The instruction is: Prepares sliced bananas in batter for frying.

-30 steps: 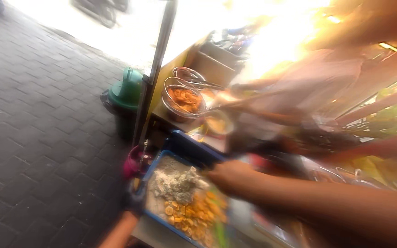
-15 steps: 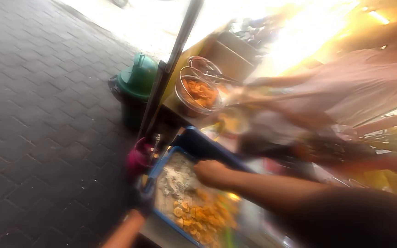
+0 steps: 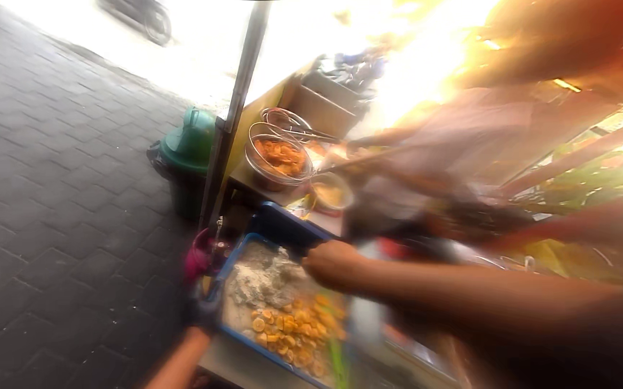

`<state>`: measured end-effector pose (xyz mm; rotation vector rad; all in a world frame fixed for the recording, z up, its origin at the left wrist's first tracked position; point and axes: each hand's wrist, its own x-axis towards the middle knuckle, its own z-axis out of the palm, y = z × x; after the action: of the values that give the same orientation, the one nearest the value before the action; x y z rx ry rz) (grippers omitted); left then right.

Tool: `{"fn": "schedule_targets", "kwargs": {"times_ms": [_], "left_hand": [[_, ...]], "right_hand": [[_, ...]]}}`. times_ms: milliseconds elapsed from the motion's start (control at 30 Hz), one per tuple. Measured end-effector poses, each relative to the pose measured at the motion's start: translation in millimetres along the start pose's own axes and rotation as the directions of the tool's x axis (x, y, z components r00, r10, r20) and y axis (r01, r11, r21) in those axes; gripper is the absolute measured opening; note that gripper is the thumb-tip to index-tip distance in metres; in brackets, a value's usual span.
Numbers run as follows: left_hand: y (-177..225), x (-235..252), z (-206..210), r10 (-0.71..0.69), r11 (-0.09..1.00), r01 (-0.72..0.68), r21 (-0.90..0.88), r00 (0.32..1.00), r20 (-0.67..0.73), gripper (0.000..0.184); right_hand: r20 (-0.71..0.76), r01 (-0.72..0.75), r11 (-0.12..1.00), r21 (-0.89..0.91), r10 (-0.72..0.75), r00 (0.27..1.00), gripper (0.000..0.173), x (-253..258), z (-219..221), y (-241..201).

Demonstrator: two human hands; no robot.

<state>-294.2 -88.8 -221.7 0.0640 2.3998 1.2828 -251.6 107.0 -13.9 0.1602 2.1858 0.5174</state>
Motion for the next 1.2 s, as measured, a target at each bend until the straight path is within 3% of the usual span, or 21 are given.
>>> {"fn": "schedule_targets", "kwargs": {"times_ms": [67, 167, 233, 300, 400, 500, 600, 667, 767, 867, 967, 1133, 1200], "left_hand": [[11.8, -4.8, -6.5, -0.004, 1.000, 0.004, 0.004, 1.000, 0.015, 0.052], [5.8, -3.1, -0.5, 0.063, 0.998, -0.063, 0.008, 0.995, -0.073, 0.049], [11.1, -4.0, -10.5, 0.013, 1.000, -0.013, -0.005, 0.999, 0.044, 0.052], [-21.5, 13.3, 18.7, 0.085, 0.996, -0.087, -0.012, 0.986, -0.144, 0.049], [-30.4, 23.7, 21.1, 0.041, 0.997, -0.046, -0.064, 0.996, -0.084, 0.056], [-37.4, 24.9, 29.2, 0.069, 0.991, -0.084, -0.101, 0.987, -0.148, 0.058], [-28.4, 21.4, 23.0, 0.018, 0.990, -0.032, -0.135, 0.994, -0.104, 0.058], [-17.4, 18.2, 16.8, 0.009, 0.984, -0.026, -0.176, 0.995, -0.096, 0.057], [-34.0, 25.9, 28.8, 0.042, 0.987, -0.063, -0.150, 0.990, -0.138, 0.055], [-19.2, 18.0, 18.5, 0.001, 0.990, -0.013, -0.141, 0.997, -0.081, 0.051], [16.9, 1.2, -7.4, -0.030, 0.997, 0.030, -0.078, 1.000, -0.001, 0.046], [27.4, -7.0, -10.9, -0.012, 0.999, 0.012, -0.049, 1.000, 0.004, 0.046], [38.1, -13.4, -16.6, -0.031, 0.998, 0.033, -0.049, 0.999, 0.035, 0.047]], "right_hand": [[0.023, -0.036, 0.999, -0.007, 0.037, 0.999, 0.013, -10.4, -4.0, 7.8], [0.051, -0.078, 0.996, 0.037, 0.076, 0.996, 0.017, -10.8, 4.1, 12.3], [0.081, -0.104, 0.991, 0.083, 0.097, 0.992, 0.019, -6.6, 17.4, 15.1], [0.156, -0.129, 0.986, 0.108, 0.112, 0.981, 0.022, 4.6, 33.1, 19.7], [0.239, -0.128, 0.981, 0.143, 0.092, 0.967, 0.023, 24.8, 42.2, 25.3], [0.267, -0.107, 0.978, 0.178, 0.057, 0.962, 0.020, 42.6, 48.7, 24.8], [0.283, -0.067, 0.978, 0.199, 0.008, 0.959, 0.021, 62.4, 59.1, 23.7], [0.280, -0.044, 0.972, 0.229, -0.022, 0.960, 0.021, 75.6, 68.7, 22.8], [0.271, -0.023, 0.975, 0.220, -0.038, 0.962, 0.021, 87.2, 72.8, 10.8], [0.264, 0.001, 0.988, 0.156, -0.043, 0.964, 0.019, 87.7, 65.1, -2.7], [0.229, 0.014, 0.995, 0.099, -0.036, 0.973, 0.019, 71.8, 53.5, -5.0], [0.198, -0.048, 0.997, 0.056, 0.036, 0.980, 0.018, 19.8, 34.0, 12.3], [0.090, -0.006, 1.000, 0.003, 0.006, 0.996, 0.023, 13.1, 54.1, 30.5]]}}
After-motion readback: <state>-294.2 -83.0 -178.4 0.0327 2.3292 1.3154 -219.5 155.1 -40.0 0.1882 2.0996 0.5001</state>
